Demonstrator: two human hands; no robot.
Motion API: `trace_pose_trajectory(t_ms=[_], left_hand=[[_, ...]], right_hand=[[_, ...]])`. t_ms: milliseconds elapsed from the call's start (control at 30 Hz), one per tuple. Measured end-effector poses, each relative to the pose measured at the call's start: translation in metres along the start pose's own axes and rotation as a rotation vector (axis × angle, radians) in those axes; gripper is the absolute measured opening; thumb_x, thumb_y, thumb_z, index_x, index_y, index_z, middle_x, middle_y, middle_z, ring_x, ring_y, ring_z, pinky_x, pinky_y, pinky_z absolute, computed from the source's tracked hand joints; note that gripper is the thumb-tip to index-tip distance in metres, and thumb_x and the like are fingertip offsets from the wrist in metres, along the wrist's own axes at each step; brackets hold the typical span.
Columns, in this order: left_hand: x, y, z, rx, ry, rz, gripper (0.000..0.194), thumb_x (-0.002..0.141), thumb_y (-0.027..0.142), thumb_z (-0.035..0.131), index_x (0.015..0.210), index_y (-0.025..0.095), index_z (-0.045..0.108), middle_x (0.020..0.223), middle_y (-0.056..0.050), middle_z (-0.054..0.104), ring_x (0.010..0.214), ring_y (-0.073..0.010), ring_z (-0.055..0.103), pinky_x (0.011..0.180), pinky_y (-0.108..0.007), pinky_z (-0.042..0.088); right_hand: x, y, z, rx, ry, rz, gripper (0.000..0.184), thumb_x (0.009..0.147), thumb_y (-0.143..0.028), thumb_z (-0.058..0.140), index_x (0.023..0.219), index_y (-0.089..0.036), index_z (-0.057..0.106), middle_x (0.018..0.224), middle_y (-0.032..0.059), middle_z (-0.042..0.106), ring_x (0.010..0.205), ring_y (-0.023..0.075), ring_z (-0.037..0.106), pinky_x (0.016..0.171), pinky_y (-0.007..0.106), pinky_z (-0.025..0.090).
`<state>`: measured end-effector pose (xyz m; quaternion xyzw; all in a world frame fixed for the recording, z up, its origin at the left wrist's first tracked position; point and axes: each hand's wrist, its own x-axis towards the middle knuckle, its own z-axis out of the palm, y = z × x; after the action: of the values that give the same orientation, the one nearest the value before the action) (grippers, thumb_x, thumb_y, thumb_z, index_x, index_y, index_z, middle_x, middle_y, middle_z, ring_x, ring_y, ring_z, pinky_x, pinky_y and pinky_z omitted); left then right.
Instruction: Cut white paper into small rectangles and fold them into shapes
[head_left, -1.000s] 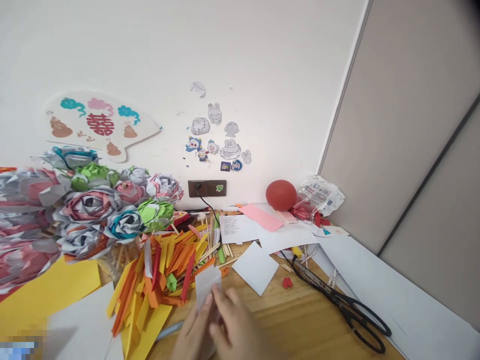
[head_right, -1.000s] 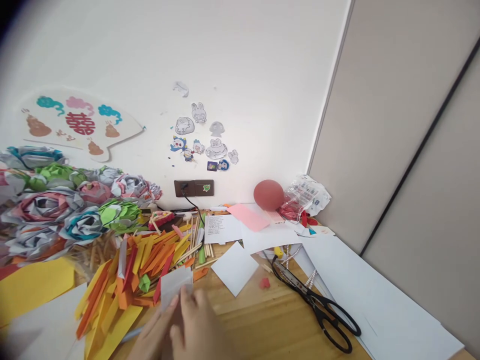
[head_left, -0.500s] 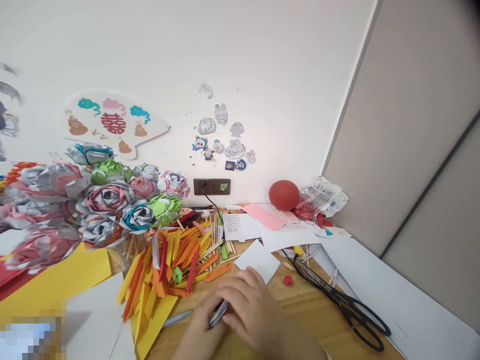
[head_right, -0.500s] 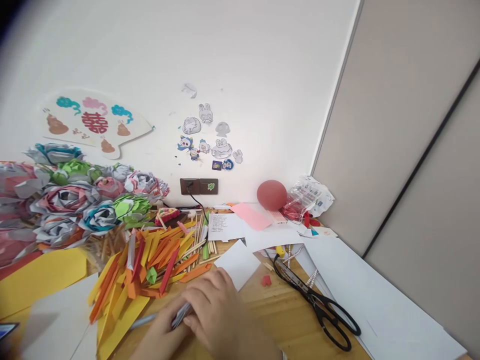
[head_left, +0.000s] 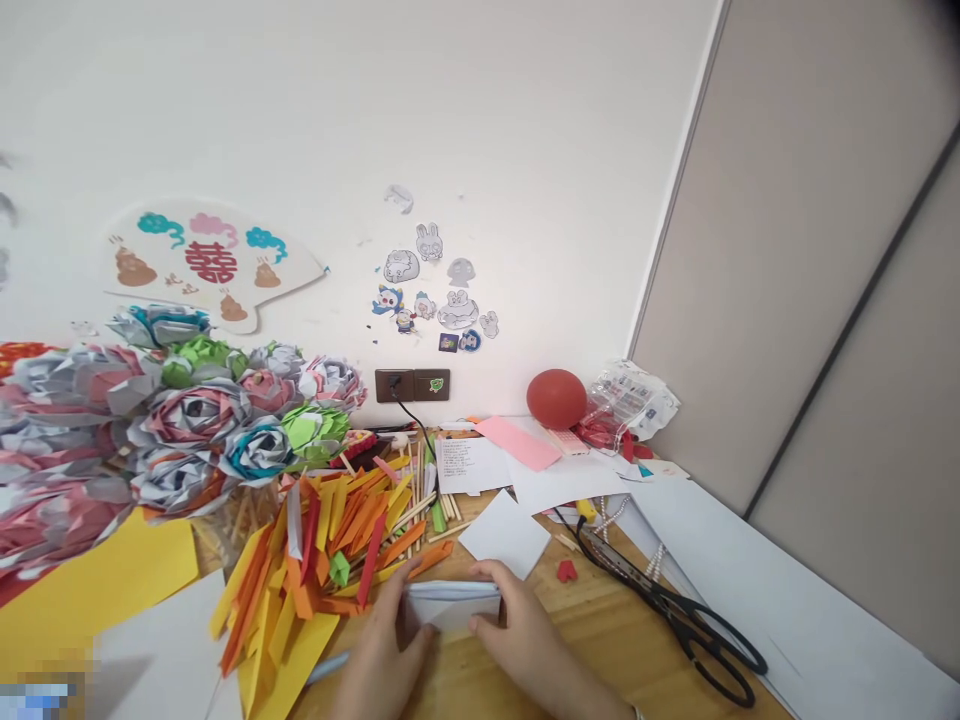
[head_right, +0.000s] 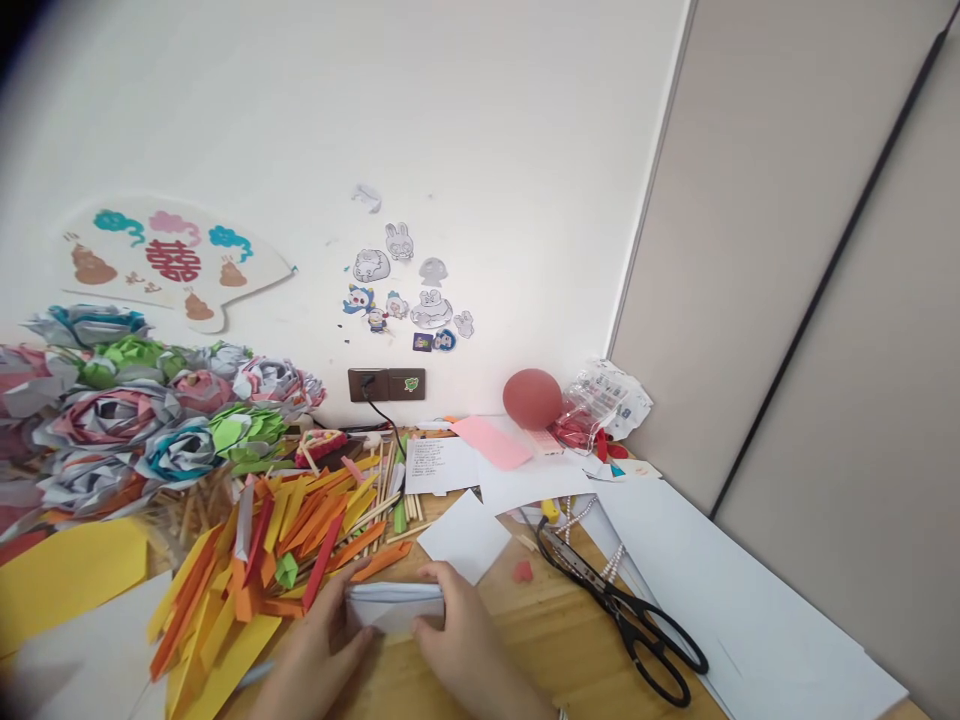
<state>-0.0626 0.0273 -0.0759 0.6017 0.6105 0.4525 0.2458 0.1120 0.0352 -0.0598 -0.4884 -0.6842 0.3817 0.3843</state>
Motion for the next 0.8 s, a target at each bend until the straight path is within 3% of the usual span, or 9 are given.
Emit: trace_pose_trajectory(t_ms=[67, 267, 467, 600, 667, 800], left_hand=[[-0.001, 0.001, 0.002, -0.013, 0.014, 0.030, 0.055, 0.061, 0.026, 0.050, 0.115, 0.015, 0.054, 0.123, -0.010, 0.061, 0.118, -0.0267, 0.053, 0.100, -0.042, 0.040], [-0.004, 0.009, -0.005, 0.083, -0.049, 0.089, 0.021, 0.068, 0.029, 0.048, 0.081, 0.021, 0.062, 0.082, -0.007, 0.071, 0.080, -0.0259, 0.066, 0.076, -0.039, 0.052], [-0.003, 0.007, -0.009, 0.189, -0.085, 0.122, 0.016, 0.073, 0.032, 0.047, 0.073, 0.023, 0.060, 0.070, -0.004, 0.068, 0.067, -0.0228, 0.062, 0.067, -0.033, 0.050], [-0.001, 0.006, -0.011, 0.211, -0.051, 0.067, 0.018, 0.074, 0.034, 0.046, 0.080, 0.023, 0.059, 0.072, -0.002, 0.068, 0.067, -0.0220, 0.062, 0.068, -0.031, 0.049], [0.001, 0.005, -0.013, 0.195, -0.030, 0.014, 0.021, 0.073, 0.036, 0.046, 0.083, 0.023, 0.059, 0.076, -0.002, 0.069, 0.071, -0.0229, 0.064, 0.069, -0.032, 0.050], [0.006, 0.006, -0.021, 0.106, -0.031, -0.070, 0.024, 0.071, 0.041, 0.052, 0.087, 0.025, 0.059, 0.084, -0.001, 0.071, 0.078, -0.0238, 0.067, 0.074, -0.031, 0.051]], right_hand=[[-0.001, -0.002, 0.002, 0.004, -0.008, -0.037, 0.046, 0.067, -0.004, 0.047, 0.111, -0.016, 0.054, 0.113, 0.0080, 0.060, 0.108, 0.0214, 0.054, 0.094, 0.033, 0.039], [-0.005, -0.002, -0.001, -0.275, -0.047, -0.113, 0.024, 0.072, -0.004, 0.048, 0.089, -0.014, 0.062, 0.095, 0.0098, 0.063, 0.094, 0.0239, 0.057, 0.083, 0.035, 0.043], [0.001, -0.006, -0.014, -0.403, 0.011, -0.193, 0.017, 0.082, -0.014, 0.050, 0.095, -0.017, 0.061, 0.095, 0.0079, 0.064, 0.092, 0.0226, 0.056, 0.081, 0.032, 0.042], [0.029, 0.003, -0.042, -0.610, 0.226, 0.004, 0.033, 0.081, -0.025, 0.056, 0.111, -0.013, 0.057, 0.108, 0.0152, 0.061, 0.107, 0.0305, 0.049, 0.092, 0.039, 0.035], [0.044, 0.012, -0.054, -0.659, 0.262, 0.091, 0.037, 0.076, -0.025, 0.061, 0.110, -0.010, 0.058, 0.107, 0.0173, 0.061, 0.107, 0.0331, 0.049, 0.091, 0.040, 0.035], [0.058, 0.030, -0.058, -0.627, 0.283, 0.121, 0.039, 0.065, -0.018, 0.067, 0.104, -0.011, 0.062, 0.101, 0.0154, 0.063, 0.102, 0.0331, 0.051, 0.089, 0.040, 0.036]])
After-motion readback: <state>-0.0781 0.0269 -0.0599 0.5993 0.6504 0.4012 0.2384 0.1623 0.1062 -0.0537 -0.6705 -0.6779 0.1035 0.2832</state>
